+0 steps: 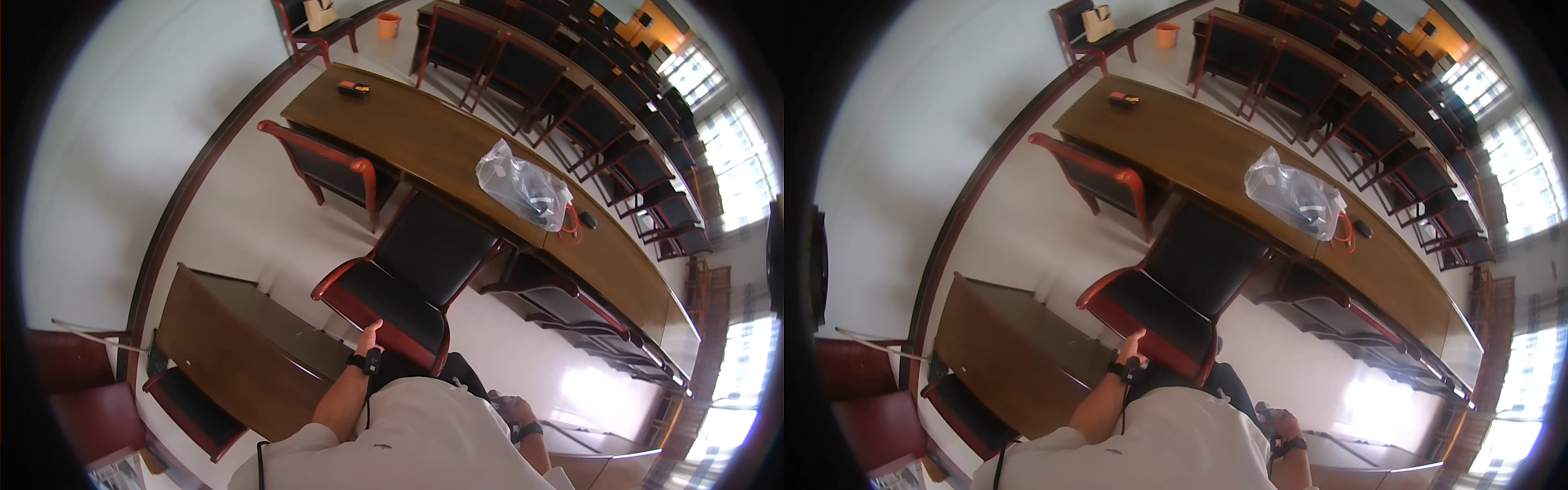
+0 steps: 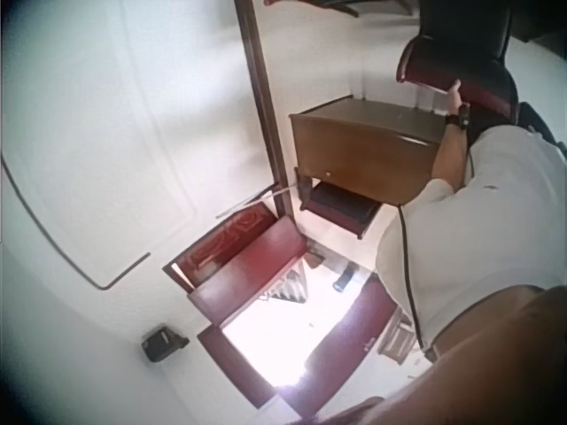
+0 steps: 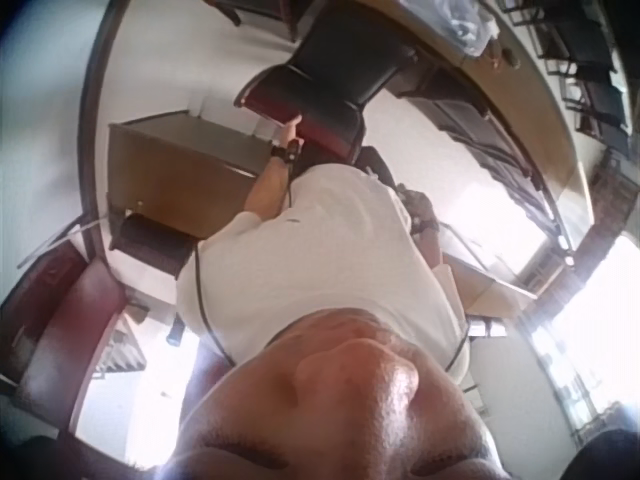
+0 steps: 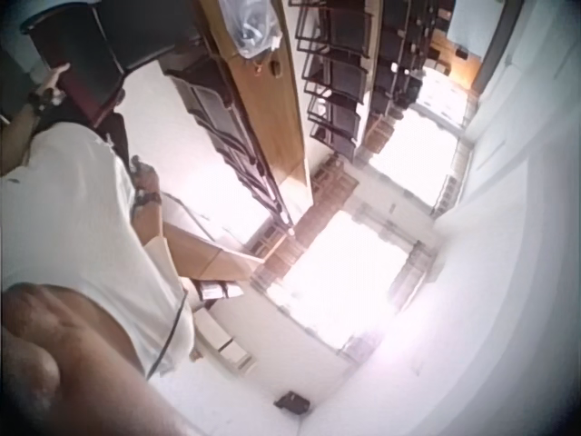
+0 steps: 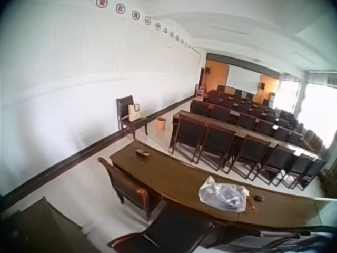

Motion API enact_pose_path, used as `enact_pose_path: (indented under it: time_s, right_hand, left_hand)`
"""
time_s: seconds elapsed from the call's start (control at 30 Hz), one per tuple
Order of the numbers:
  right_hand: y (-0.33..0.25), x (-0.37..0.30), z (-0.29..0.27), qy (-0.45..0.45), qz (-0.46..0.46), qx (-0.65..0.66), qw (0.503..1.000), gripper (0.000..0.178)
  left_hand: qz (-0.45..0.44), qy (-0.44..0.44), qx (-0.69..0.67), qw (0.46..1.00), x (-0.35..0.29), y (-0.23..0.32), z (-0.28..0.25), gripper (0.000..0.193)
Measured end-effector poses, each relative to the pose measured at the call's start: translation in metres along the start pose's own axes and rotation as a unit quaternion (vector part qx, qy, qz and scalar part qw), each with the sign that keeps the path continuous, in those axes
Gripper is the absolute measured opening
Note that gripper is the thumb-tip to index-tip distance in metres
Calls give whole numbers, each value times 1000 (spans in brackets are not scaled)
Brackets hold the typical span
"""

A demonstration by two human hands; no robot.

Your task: Cleaning the seat and back of a chair using a damp cloth and a bucket of water.

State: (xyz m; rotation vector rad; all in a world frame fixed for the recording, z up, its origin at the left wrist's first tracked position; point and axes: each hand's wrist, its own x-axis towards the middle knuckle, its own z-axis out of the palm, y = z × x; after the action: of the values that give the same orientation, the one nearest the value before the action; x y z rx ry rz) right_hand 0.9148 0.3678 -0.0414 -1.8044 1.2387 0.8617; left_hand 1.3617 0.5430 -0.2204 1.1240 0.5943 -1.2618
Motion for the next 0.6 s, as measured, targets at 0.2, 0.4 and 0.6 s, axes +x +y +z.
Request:
enact_pose_path:
  time_s: [0.2,0.4,0.6]
  right_hand:
    - [33,31,-64,-16,-61,266,962,34]
    - [34,86,-113,98,-75,188,974,46]
    - [128,148,-102,93,-149,141,974,47]
  left_hand:
    - [10,81,-6,997,-93,25,75,38]
    - [153,192,-88,965,-57,-26,63,56]
    - [249,212,-13,945,-37,-57,81,55]
